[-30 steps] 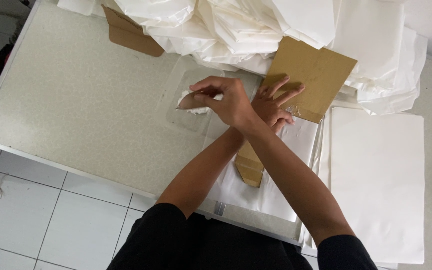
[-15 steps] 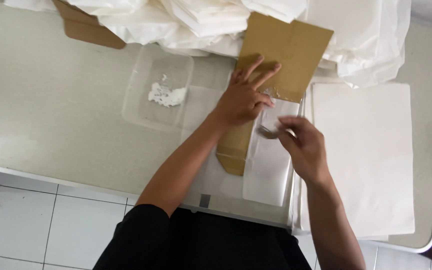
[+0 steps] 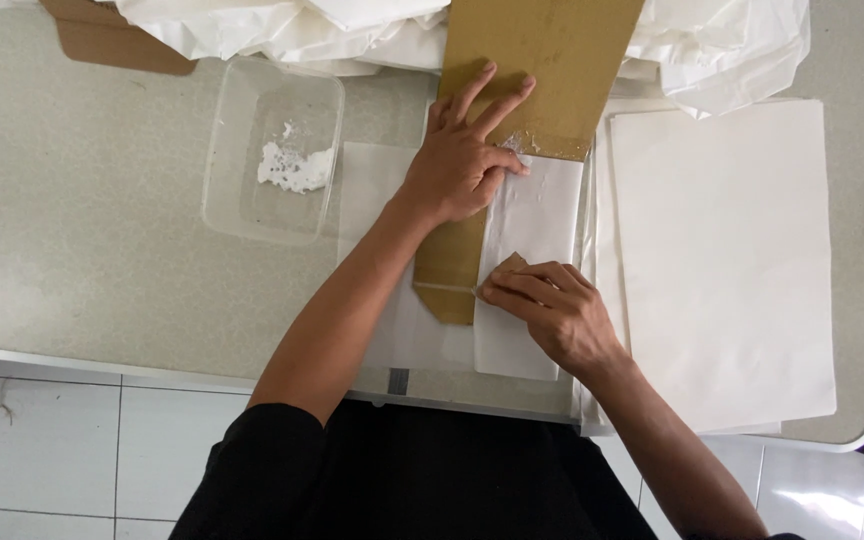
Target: The person folds white paper around a brown cardboard template, applies a white paste with a small applicator, and presses the edges to seal. The person repeats the process with a second sheet, folding and sealing each package on a light-colored table.
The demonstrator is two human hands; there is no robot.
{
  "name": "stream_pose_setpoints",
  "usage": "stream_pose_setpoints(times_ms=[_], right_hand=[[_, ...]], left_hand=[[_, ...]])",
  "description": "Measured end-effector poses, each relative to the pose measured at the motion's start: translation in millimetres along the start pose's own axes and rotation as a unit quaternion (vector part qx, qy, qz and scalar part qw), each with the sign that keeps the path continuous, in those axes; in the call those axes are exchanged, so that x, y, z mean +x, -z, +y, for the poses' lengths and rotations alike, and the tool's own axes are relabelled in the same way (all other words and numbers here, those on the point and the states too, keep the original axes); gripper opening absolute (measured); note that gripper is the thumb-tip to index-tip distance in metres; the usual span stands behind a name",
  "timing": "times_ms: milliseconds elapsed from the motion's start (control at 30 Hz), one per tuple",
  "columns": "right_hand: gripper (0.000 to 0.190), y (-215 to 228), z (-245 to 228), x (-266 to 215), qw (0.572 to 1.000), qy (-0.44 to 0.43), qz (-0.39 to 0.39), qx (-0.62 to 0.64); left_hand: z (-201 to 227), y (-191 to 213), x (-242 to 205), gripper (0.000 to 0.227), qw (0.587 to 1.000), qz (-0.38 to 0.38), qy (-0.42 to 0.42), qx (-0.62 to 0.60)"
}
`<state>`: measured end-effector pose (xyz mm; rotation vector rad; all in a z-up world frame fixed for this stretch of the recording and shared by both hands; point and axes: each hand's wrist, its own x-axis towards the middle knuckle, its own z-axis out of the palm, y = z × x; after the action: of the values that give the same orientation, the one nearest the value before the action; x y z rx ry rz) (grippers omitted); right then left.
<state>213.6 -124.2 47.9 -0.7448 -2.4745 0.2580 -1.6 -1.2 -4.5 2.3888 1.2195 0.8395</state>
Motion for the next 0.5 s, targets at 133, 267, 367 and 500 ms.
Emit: stream_pose_setpoints(times_ms=[133,267,367,500], right_hand=[[0.036,-11.2,0.9,-4.5,0.999,0.015,-0.029,-0.028],[0.027,-20.0,-5.1,-19.7,0.998,0.016,-0.052,-0.027],[0.030,-27.6,-13.2,-38.1,0.995,0.040,-0.071,-0.051],[0.026,-15.4,-37.4,-36.2,0.992,0.070,-0.094,-0.052]], left_hand=[[-1.2,-1.9,-0.8,0.039,1.000,0.023,-0.011,0.000],[-1.4,-0.9,-0.6,0.039,1.000,0.009,-0.002,-0.001],[-2.5,-2.2,-1.0,0.037,1.000,0.018,-0.012,0.007],[0.1,-1.6,-0.4,0.037,1.000,0.010,-0.005,0.000]])
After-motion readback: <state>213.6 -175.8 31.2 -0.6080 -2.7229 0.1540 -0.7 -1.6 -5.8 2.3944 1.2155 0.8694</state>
